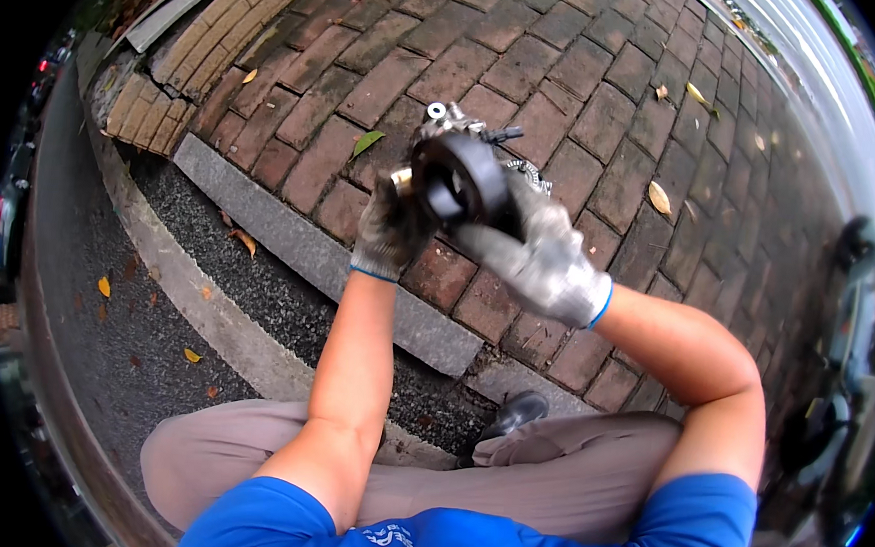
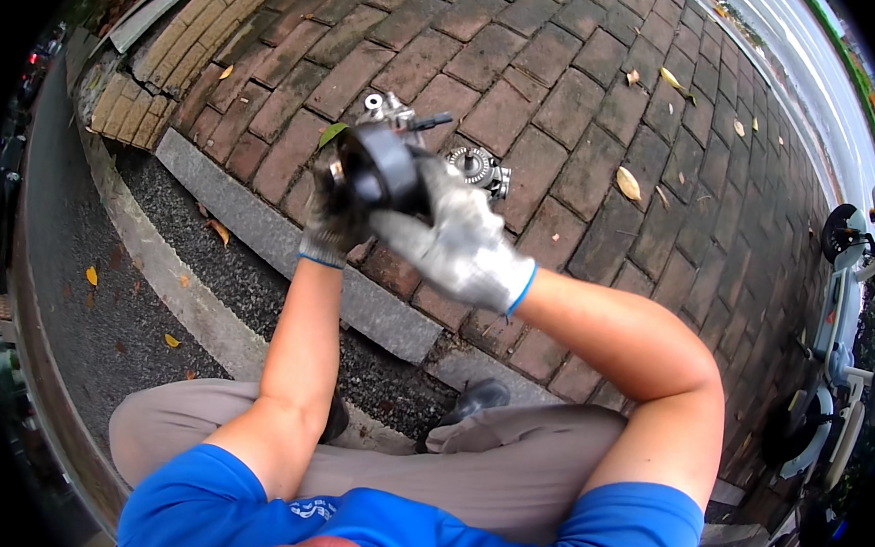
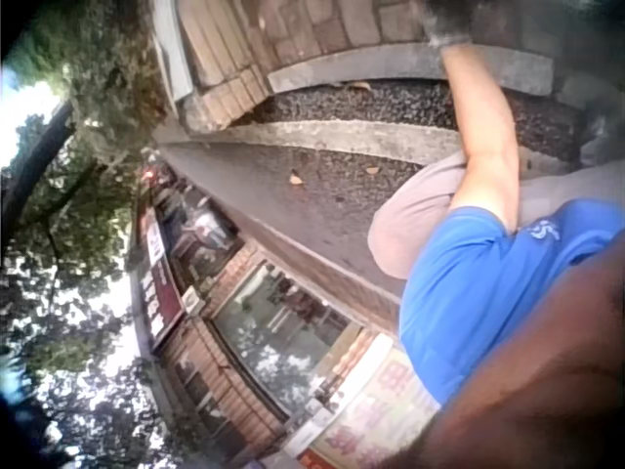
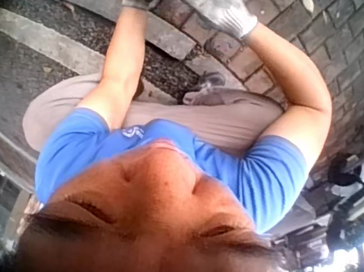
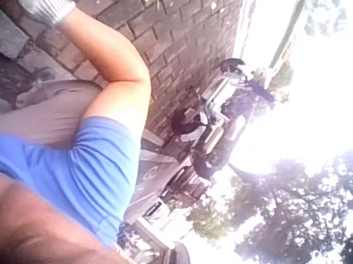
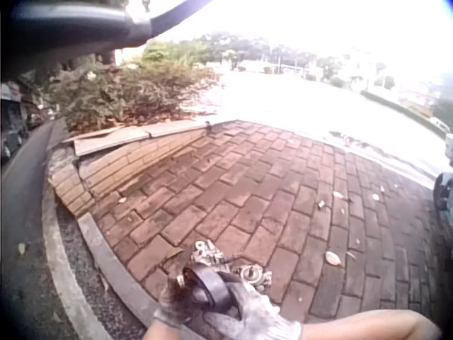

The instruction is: The person holds a metal compressor housing, removes a circular end plate, and rotates the internal components to show the pistons and internal mechanism.

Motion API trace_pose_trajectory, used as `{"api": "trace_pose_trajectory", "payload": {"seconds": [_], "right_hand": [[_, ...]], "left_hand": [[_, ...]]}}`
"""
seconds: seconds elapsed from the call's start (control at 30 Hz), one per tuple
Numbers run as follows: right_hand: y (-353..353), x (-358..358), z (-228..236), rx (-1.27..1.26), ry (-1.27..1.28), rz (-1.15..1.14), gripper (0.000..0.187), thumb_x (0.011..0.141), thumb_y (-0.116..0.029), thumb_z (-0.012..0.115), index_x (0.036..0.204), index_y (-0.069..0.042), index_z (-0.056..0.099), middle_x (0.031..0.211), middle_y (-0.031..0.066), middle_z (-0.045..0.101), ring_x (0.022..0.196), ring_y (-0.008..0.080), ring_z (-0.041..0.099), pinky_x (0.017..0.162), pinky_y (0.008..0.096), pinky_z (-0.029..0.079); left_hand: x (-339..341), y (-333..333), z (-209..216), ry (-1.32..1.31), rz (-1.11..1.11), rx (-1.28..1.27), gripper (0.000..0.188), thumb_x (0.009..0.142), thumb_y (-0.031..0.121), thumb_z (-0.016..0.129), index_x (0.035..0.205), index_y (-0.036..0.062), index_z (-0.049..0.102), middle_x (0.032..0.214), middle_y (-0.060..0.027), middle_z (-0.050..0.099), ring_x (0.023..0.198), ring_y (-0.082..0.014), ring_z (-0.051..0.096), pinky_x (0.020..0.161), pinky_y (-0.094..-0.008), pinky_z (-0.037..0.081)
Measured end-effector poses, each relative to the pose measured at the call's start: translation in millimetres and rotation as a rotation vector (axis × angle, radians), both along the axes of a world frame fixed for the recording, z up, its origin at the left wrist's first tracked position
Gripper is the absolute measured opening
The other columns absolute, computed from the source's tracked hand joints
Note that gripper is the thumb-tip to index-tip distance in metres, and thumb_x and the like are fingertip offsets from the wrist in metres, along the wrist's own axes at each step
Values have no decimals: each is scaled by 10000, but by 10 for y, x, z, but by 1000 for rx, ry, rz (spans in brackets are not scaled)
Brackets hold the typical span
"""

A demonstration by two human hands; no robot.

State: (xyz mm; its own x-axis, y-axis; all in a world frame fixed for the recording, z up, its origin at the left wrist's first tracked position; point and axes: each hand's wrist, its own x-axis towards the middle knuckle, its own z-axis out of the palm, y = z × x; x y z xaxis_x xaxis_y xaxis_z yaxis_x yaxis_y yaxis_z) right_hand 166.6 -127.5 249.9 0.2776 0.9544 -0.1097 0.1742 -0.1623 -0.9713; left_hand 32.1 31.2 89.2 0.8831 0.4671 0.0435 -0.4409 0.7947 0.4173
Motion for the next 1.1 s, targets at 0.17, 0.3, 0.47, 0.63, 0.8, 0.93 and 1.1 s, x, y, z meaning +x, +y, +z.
{"api": "trace_pose_trajectory", "payload": {"seconds": [0.17,0.3,0.47,0.63,0.8,0.93,1.1], "right_hand": [[12,363,32,-48,213,-150,450,909,-325,719,1205,2,634,1056,115,712,865,179,674,819,352,567],[-33,793,-233,309,705,-127,367,958,-249,663,1235,-9,632,1112,122,721,975,235,697,867,354,576],[-160,1085,-479,326,934,-55,316,1016,-267,563,1229,-48,641,1210,148,693,1165,318,656,1010,527,524],[-323,1112,-570,263,998,-155,326,1009,-276,541,1226,-54,642,1225,157,690,1189,347,638,1016,586,502],[-412,1257,-694,269,1061,-154,442,1013,-335,488,1337,-55,594,1315,163,659,1254,356,602,1047,623,465],[-423,1253,-776,276,1096,-127,496,1018,-359,444,1394,-55,554,1382,164,624,1282,354,585,1064,639,448],[-435,1304,-955,249,1146,-127,498,1001,-359,458,1380,-57,574,1374,150,636,1285,355,585,1066,648,443]], "left_hand": [[357,-24,440,325,172,207,778,908,696,604,1381,80,567,1210,-70,683,1071,-202,666,953,-395,567],[584,55,502,415,144,337,674,967,610,593,1370,73,528,1254,-94,631,1095,-206,655,967,-403,568],[743,175,-62,388,258,707,584,1023,483,586,1453,104,470,1373,-107,581,1215,-245,622,975,-453,572],[778,83,-197,445,227,695,545,1063,462,515,1499,137,476,1421,-114,581,1239,-251,617,967,-464,573],[795,-65,282,599,293,911,537,1059,394,551,1475,56,510,1409,-106,596,1267,-206,587,1062,-371,487],[783,-150,592,755,203,863,540,1037,339,615,1455,9,523,1379,-111,616,1265,-164,561,1071,-291,432],[801,-121,456,752,172,907,533,1036,335,624,1440,1,526,1370,-114,618,1250,-155,559,1058,-297,442]]}}
